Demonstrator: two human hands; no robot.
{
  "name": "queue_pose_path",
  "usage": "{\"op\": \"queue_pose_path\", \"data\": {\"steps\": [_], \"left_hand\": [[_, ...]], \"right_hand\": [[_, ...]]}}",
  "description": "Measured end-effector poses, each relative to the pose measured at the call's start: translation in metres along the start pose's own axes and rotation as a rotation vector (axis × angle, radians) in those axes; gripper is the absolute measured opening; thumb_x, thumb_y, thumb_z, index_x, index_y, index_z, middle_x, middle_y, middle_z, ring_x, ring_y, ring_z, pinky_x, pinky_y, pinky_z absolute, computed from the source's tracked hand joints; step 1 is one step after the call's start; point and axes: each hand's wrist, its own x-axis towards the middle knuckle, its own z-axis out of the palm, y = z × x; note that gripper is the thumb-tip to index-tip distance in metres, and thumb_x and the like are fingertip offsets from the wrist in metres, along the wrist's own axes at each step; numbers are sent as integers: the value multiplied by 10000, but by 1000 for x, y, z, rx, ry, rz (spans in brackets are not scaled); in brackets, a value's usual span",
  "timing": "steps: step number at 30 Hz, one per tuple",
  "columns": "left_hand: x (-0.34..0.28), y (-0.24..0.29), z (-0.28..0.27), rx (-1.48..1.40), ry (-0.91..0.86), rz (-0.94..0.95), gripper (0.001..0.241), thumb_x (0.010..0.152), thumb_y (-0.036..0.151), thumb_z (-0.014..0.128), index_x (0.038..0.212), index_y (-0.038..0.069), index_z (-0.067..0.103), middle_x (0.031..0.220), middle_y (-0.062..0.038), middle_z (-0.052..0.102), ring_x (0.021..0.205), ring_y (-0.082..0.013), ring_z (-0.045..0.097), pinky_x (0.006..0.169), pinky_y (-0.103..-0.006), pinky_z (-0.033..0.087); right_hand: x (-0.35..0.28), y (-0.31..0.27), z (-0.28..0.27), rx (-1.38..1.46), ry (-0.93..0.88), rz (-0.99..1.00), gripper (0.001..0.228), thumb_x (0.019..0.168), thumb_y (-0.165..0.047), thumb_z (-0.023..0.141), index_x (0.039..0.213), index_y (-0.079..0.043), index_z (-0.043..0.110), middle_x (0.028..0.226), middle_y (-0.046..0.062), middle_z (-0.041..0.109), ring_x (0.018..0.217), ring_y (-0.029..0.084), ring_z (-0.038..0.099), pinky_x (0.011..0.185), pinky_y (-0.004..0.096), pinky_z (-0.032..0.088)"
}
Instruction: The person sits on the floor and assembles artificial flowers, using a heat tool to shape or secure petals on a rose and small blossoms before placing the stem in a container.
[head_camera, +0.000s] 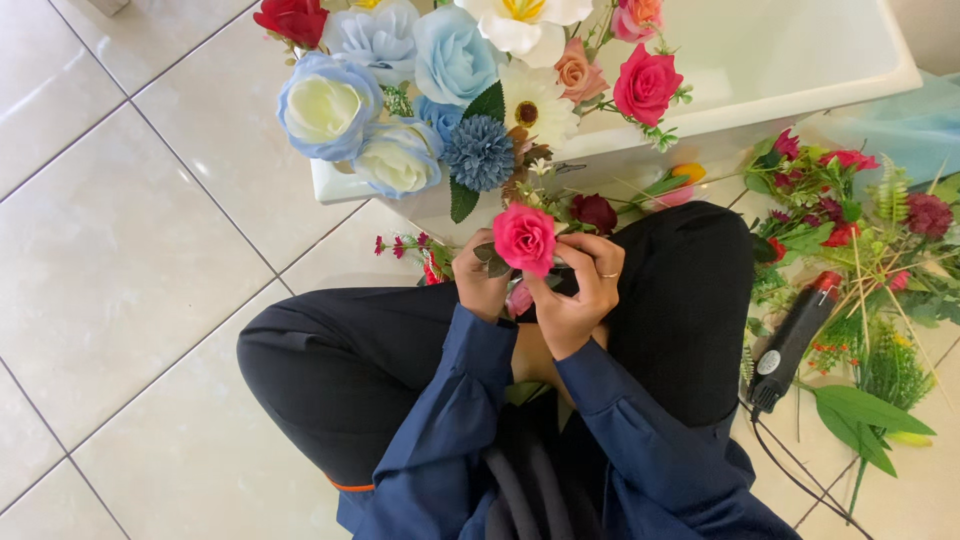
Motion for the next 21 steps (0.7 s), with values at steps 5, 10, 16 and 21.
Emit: {"op": "queue_pose_path", "data": {"steps": [5,10,16,21], "left_hand": [[-2,1,0,34,10,-8,158,768,116,662,627,71,606,615,-55,568,516,-164,497,528,-249,423],[-2,0,2,42,4,1,160,763,96,663,613,69,615,616,-58,575,514,-172,500,538,-253,422],[-2,1,4,8,14,14,189,773,108,655,603,59,591,609,-66,555,500,-187,450,529,-260,412],[-5,14,18,83,61,-24,110,787,71,622,681,53,598,594,-99,547,572,-144,507,587,-294,435]], "right_hand": [[0,-3,4,68,-1,125,273,633,-143,782,814,-51,599,860,87,554,800,285,520,742,388,419],[2,-2,4,147,-1,249,312,646,-156,789,798,-33,545,824,104,520,788,283,515,761,381,393],[14,-9,4,91,-107,220,275,662,-144,776,830,-55,577,924,73,526,819,267,492,770,386,379],[2,0,12,72,-79,230,283,648,-152,785,827,-41,596,975,121,509,854,289,514,769,395,412]]}}
